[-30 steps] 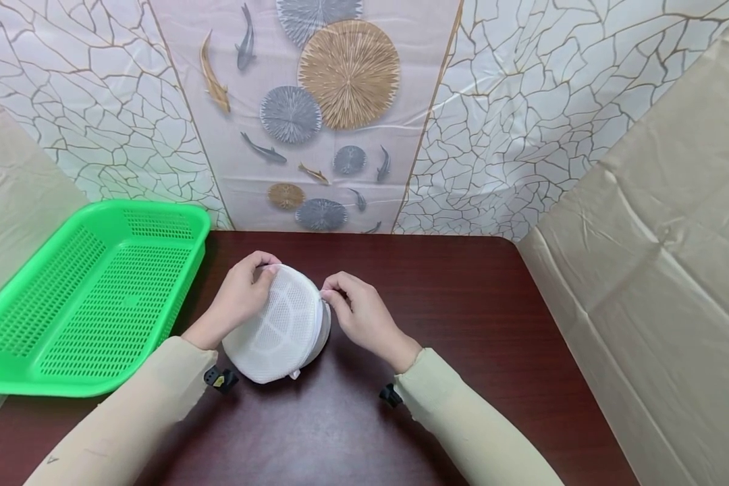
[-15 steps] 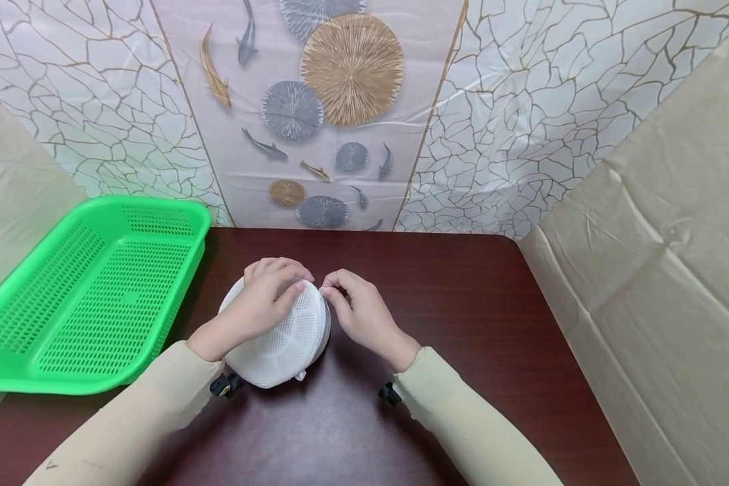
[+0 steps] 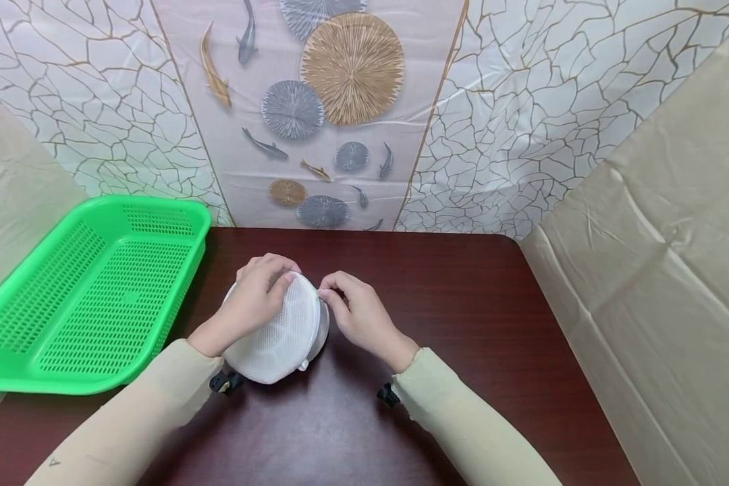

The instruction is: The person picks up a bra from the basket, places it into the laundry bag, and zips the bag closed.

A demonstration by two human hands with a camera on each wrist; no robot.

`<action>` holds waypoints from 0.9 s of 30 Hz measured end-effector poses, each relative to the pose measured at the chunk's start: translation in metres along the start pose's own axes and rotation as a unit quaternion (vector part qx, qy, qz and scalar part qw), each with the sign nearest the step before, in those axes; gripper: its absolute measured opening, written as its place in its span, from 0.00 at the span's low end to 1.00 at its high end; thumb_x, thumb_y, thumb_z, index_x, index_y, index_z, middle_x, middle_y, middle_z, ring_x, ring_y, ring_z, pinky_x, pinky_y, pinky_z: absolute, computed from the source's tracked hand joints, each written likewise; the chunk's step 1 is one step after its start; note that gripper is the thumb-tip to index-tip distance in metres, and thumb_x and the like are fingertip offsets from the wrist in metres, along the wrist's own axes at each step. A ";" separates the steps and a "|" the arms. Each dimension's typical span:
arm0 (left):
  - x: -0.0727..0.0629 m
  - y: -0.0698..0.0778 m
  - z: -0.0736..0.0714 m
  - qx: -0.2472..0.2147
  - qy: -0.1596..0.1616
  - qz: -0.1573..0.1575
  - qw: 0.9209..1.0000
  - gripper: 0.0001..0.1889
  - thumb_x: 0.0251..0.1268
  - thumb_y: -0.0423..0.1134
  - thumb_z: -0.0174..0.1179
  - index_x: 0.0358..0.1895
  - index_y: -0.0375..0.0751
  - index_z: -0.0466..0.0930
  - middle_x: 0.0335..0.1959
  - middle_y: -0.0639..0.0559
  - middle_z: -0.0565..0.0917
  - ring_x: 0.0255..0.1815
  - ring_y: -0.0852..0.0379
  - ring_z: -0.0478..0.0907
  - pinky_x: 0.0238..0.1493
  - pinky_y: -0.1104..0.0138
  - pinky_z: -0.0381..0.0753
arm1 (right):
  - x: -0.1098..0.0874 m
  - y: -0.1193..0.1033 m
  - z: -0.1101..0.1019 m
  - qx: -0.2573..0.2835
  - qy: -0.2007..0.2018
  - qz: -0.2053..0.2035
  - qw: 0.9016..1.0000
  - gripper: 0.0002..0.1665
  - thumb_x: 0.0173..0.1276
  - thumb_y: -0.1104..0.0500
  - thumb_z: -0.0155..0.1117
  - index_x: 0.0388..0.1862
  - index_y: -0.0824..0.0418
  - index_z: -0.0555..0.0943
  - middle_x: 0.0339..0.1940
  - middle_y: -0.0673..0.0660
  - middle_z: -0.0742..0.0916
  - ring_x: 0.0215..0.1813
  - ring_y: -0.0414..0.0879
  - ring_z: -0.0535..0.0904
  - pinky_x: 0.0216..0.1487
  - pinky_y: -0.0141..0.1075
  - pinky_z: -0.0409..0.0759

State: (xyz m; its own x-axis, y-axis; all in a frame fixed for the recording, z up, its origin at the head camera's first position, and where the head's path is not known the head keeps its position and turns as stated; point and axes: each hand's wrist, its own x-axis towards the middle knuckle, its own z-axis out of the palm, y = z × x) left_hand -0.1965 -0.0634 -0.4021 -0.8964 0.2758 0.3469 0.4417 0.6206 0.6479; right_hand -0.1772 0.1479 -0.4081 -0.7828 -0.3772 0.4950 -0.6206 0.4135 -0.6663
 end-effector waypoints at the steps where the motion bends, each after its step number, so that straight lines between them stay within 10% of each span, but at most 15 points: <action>1: 0.000 -0.001 0.000 -0.003 0.003 -0.006 1.000 0.06 0.69 0.35 0.56 0.43 0.45 0.81 0.47 0.50 0.80 0.52 0.45 0.69 0.56 0.49 0.57 | 0.000 0.000 0.000 0.000 -0.001 0.001 1.000 0.02 0.69 0.64 0.62 0.35 0.60 0.78 0.32 0.48 0.80 0.35 0.40 0.76 0.35 0.37 0.78; 15: 0.002 -0.008 -0.002 -0.010 0.010 -0.038 0.999 0.06 0.70 0.35 0.55 0.44 0.43 0.80 0.48 0.47 0.80 0.51 0.45 0.70 0.53 0.49 0.61 | -0.002 0.000 -0.001 -0.005 -0.006 0.008 1.000 0.02 0.70 0.62 0.61 0.36 0.59 0.78 0.32 0.47 0.80 0.34 0.40 0.76 0.35 0.34 0.77; 23: 0.000 -0.001 0.001 0.014 -0.025 0.098 0.995 0.10 0.70 0.32 0.52 0.46 0.45 0.82 0.48 0.51 0.81 0.54 0.45 0.70 0.58 0.48 0.57 | -0.001 0.001 -0.002 -0.007 0.002 0.004 1.000 0.01 0.70 0.64 0.61 0.37 0.60 0.78 0.33 0.48 0.80 0.34 0.40 0.76 0.35 0.34 0.77; 27: -0.001 0.004 0.002 0.019 -0.033 0.117 0.992 0.08 0.71 0.32 0.52 0.43 0.45 0.82 0.46 0.53 0.81 0.53 0.46 0.69 0.58 0.47 0.56 | -0.001 0.001 -0.001 -0.002 0.000 0.003 1.000 0.01 0.70 0.64 0.61 0.37 0.61 0.78 0.33 0.48 0.80 0.35 0.40 0.76 0.35 0.35 0.78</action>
State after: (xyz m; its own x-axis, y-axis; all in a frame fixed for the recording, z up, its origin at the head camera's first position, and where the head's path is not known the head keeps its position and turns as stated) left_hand -0.1942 -0.0596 -0.4016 -0.7710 0.4625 0.4378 0.6368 0.5612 0.5287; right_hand -0.1769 0.1500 -0.4088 -0.7860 -0.3754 0.4912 -0.6166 0.4185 -0.6669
